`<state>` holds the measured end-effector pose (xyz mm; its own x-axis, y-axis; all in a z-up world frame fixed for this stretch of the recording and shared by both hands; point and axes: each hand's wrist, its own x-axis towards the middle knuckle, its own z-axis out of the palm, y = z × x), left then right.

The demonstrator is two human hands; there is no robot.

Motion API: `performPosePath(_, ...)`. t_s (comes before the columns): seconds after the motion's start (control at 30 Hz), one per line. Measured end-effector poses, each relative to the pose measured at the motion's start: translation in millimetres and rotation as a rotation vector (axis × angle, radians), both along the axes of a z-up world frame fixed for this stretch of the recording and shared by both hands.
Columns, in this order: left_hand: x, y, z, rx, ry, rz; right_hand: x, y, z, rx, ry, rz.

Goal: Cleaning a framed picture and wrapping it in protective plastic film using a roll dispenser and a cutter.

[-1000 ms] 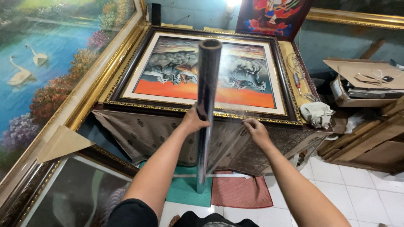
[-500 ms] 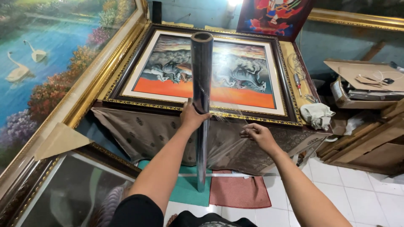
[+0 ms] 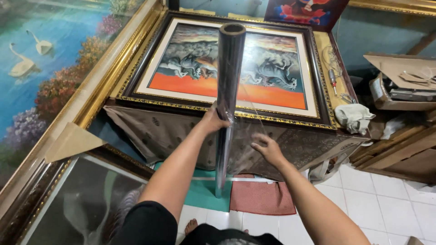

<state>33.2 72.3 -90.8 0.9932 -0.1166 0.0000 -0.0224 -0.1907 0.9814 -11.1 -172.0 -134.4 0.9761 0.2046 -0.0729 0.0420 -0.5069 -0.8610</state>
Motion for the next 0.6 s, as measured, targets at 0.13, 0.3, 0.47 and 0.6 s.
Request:
performPosePath(0.13, -4, 3, 17, -0.080, 0.022, -0.028, 6, 5, -2, -0.001, 0.068, -0.044)
performPosePath(0.3, 34, 33, -12, -0.076, 0.043, -0.229, 2, 10, 0, 0.126, 0.129, -0.098)
performPosePath(0.47, 56, 52, 17, 0.160, 0.268, -0.468, -25, 35, 46, 0.140, 0.249, 0.025)
performPosePath(0.6, 90, 65, -40, -0.076, 0.155, -0.464, -29, 42, 18, 0.312, 0.289, -0.003)
